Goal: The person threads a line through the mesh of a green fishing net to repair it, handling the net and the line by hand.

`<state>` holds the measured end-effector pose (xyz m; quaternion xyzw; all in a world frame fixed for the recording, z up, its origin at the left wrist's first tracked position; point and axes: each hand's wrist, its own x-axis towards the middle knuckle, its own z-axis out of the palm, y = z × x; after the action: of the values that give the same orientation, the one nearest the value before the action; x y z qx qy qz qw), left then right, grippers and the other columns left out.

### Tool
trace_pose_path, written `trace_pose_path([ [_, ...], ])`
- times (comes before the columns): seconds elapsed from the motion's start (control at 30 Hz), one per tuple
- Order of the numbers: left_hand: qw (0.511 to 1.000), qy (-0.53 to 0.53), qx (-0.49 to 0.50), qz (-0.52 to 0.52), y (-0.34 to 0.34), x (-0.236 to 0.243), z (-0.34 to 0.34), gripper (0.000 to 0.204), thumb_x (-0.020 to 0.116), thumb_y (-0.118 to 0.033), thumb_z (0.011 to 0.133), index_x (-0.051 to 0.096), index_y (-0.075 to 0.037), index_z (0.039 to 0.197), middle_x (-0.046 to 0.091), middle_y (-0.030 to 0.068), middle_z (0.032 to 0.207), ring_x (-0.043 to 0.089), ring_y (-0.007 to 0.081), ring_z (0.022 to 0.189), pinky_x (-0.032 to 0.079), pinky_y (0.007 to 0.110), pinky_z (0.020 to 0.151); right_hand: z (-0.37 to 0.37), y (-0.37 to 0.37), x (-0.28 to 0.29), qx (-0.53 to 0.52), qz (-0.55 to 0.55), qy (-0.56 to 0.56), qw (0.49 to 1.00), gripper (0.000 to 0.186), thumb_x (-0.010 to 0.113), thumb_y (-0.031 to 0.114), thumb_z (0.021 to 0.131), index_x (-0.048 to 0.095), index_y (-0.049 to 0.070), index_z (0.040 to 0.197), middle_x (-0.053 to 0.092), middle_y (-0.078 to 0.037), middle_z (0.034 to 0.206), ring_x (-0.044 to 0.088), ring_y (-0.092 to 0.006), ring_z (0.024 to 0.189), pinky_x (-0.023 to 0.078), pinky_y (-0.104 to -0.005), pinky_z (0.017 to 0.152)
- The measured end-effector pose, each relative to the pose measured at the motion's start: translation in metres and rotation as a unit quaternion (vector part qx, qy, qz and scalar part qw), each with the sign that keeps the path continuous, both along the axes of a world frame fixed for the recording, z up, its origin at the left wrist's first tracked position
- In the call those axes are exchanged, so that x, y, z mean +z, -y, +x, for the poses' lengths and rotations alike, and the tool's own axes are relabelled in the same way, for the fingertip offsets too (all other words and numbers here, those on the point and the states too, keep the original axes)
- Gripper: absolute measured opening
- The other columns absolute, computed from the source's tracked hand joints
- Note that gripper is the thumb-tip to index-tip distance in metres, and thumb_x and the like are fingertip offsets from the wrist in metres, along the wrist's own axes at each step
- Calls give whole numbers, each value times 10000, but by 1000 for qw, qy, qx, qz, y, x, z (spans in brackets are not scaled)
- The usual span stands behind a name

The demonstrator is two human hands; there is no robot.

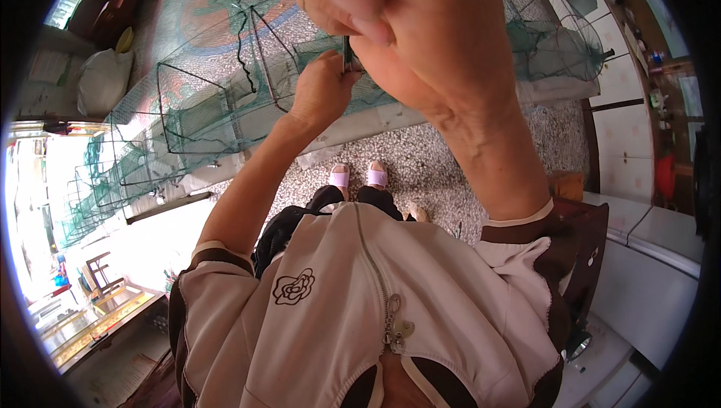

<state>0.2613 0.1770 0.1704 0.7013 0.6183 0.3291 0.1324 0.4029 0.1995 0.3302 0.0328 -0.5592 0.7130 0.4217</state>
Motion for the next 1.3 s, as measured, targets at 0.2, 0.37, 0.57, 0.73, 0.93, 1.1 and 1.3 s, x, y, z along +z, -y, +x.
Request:
trace_pose_path([
  [0.2,999,33,-22,21,12,11,6,81,622,-120,825,644,-67,883,564,126,829,584,353,771,466,434,663,-1,-6,2,-3,-5,-19,1000,396,343,380,1013,556,50,1059,501,23,599,315,-37,416,237,-202,345],
  [0.37,999,39,-20,10,17,21,7,91,577,-152,877,621,-83,916,540,122,788,572,352,700,451,434,600,7,-15,17,-16,6,-69,997,393,332,368,1019,553,43,1041,494,19,596,302,-40,412,228,-209,341],
  [0.57,999,33,-16,30,13,14,9,113,553,-125,905,598,-27,941,573,143,824,595,303,673,456,375,604,17,-42,2,-238,195,-85,948,320,357,302,1021,516,24,1036,506,-12,613,307,-49,408,243,-209,335],
  [0.73,995,95,-4,-6,15,8,3,56,535,-113,883,555,-61,880,570,150,836,568,393,735,447,452,613,40,-24,-67,-422,451,139,774,81,674,150,845,664,104,911,650,-18,801,595,-129,735,455,-279,581],
  [0.93,996,85,-9,-24,12,4,0,120,525,-119,933,556,-4,928,578,100,828,638,163,573,476,277,475,49,27,-164,-368,244,412,797,125,693,93,813,611,31,883,600,-76,797,580,-197,692,455,-315,607],
  [1.1,991,118,-11,-69,11,10,-1,126,522,-122,937,552,-1,927,577,92,830,643,153,579,478,270,476,32,27,-189,-378,136,405,821,105,662,112,824,583,46,845,586,-90,768,588,-270,626,464,-354,560],
  [1.3,987,140,2,-74,12,13,2,97,523,-116,910,549,-26,886,576,137,828,603,284,610,458,382,557,16,23,-194,-416,115,356,829,115,663,94,825,569,41,866,587,-107,772,608,-281,657,466,-371,568],
])
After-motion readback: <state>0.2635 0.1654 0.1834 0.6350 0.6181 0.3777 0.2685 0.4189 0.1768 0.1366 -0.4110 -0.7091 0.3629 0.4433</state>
